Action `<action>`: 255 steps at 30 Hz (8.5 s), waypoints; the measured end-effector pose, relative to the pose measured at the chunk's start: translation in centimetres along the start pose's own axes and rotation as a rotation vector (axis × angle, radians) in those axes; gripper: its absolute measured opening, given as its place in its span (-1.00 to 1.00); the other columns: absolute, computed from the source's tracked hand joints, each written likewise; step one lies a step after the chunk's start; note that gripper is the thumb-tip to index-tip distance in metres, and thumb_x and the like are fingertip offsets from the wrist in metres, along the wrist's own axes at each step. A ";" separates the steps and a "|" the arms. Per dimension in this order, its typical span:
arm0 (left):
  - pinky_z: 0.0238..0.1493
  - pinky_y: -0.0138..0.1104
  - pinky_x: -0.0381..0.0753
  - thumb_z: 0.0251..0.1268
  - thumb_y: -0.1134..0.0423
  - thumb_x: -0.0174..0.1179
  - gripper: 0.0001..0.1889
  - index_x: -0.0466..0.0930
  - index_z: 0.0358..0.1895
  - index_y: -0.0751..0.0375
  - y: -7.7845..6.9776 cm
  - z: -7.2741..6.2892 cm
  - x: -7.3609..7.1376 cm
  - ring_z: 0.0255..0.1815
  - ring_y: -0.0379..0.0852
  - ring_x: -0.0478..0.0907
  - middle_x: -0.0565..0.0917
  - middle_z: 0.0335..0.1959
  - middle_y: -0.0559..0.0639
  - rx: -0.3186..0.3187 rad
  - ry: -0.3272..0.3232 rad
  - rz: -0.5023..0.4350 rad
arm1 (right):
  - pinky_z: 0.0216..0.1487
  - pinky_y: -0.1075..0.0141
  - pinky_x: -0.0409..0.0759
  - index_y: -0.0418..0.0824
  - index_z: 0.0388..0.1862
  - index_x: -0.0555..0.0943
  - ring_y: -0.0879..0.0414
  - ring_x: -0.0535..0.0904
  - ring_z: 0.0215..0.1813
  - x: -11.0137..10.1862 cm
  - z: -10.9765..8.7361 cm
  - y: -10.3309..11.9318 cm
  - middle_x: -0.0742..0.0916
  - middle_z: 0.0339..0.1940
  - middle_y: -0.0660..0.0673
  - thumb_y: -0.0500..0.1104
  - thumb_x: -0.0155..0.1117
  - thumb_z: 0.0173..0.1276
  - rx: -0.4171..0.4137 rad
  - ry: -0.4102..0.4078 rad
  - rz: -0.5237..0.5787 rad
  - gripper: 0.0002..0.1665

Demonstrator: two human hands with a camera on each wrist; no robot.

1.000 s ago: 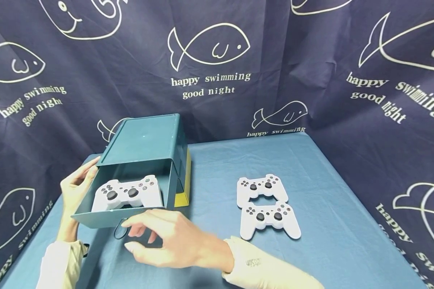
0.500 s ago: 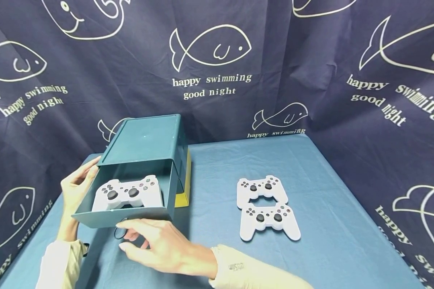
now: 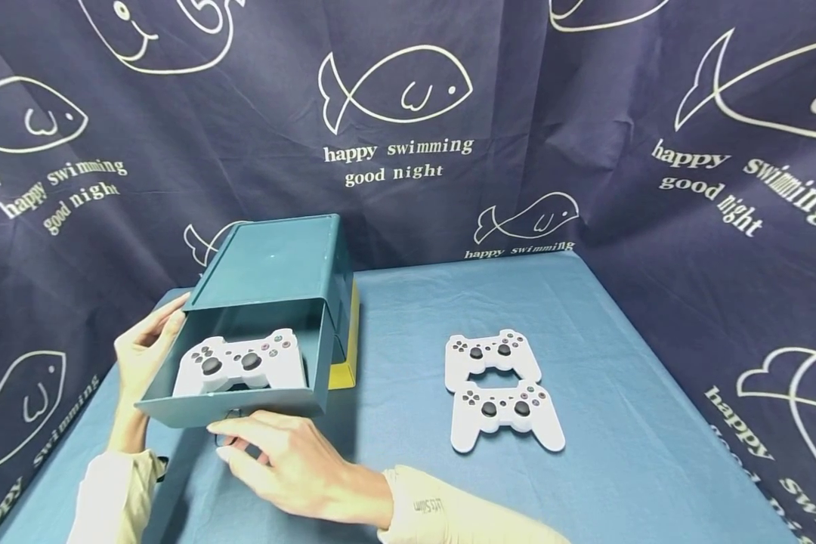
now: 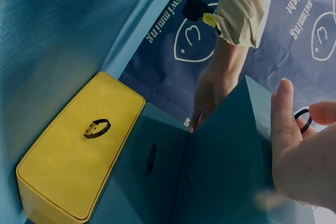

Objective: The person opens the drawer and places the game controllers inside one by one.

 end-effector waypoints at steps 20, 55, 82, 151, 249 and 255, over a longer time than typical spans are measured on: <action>-0.35 -0.55 0.52 0.41 0.60 0.20 -0.68 0.64 0.18 0.53 -0.2 -0.1 -0.2 -0.40 -0.34 0.64 0.81 -0.27 -0.15 -0.015 -0.007 0.011 | -0.20 0.63 0.53 -0.20 0.17 0.68 0.44 0.60 -0.07 -0.2 0.7 -0.6 0.74 -0.18 0.02 -0.32 0.30 0.49 0.022 0.001 0.000 -0.69; -0.21 -0.52 0.46 0.47 0.47 0.22 -0.70 0.67 0.19 0.44 -0.6 -0.2 0.3 -0.19 -0.36 0.67 0.80 -0.17 -0.26 -0.049 -0.026 0.147 | -0.18 0.42 0.65 -0.28 0.14 0.70 0.34 0.60 -0.07 -1.2 3.7 -5.3 0.76 -0.09 -0.06 -0.32 0.27 0.49 0.158 -0.022 0.116 -0.71; -0.45 -0.43 0.21 0.47 0.48 0.22 -0.70 0.68 0.19 0.42 -0.7 -0.2 0.4 -0.46 -0.29 0.40 0.77 -0.27 -0.22 -0.019 -0.013 0.157 | -0.08 0.41 0.65 -0.34 0.11 0.68 0.28 0.65 -0.10 -1.8 5.0 -7.5 0.76 -0.12 -0.11 -0.33 0.30 0.48 0.145 -0.071 0.124 -0.74; -0.17 -0.48 0.42 0.48 0.49 0.19 -0.70 0.65 0.20 0.48 -0.6 -0.2 0.2 -0.23 -0.33 0.63 0.81 -0.17 -0.20 -0.006 -0.003 0.111 | -0.13 0.35 0.66 -0.29 0.21 0.67 0.29 0.64 -0.05 -2.3 5.2 -9.4 0.76 -0.05 -0.11 -0.29 0.31 0.49 0.184 -0.094 0.145 -0.66; -0.08 -0.48 0.47 0.48 0.50 0.18 -0.69 0.64 0.20 0.51 -0.5 -0.1 0.3 -0.20 -0.32 0.68 0.81 -0.16 -0.21 -0.009 0.003 0.098 | -0.12 0.49 0.61 -0.34 0.12 0.69 0.33 0.64 -0.19 0.7 2.4 -12.8 0.80 -0.20 -0.13 -0.33 0.31 0.46 0.300 0.130 0.085 -0.71; -0.07 -0.47 0.47 0.48 0.49 0.19 -0.69 0.65 0.21 0.47 -0.6 -0.2 0.3 -0.19 -0.33 0.68 0.80 -0.16 -0.22 -0.019 0.001 0.113 | -0.10 0.48 0.61 -0.34 0.13 0.70 0.35 0.65 -0.17 0.8 2.2 -12.7 0.80 -0.18 -0.13 -0.32 0.32 0.46 0.315 0.123 0.109 -0.70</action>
Point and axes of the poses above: each hand's wrist, its own z-axis towards the middle knuckle, its own x-axis out of the palm, y = z × x, the point moved 6 cm from there along z, towards the middle knuckle
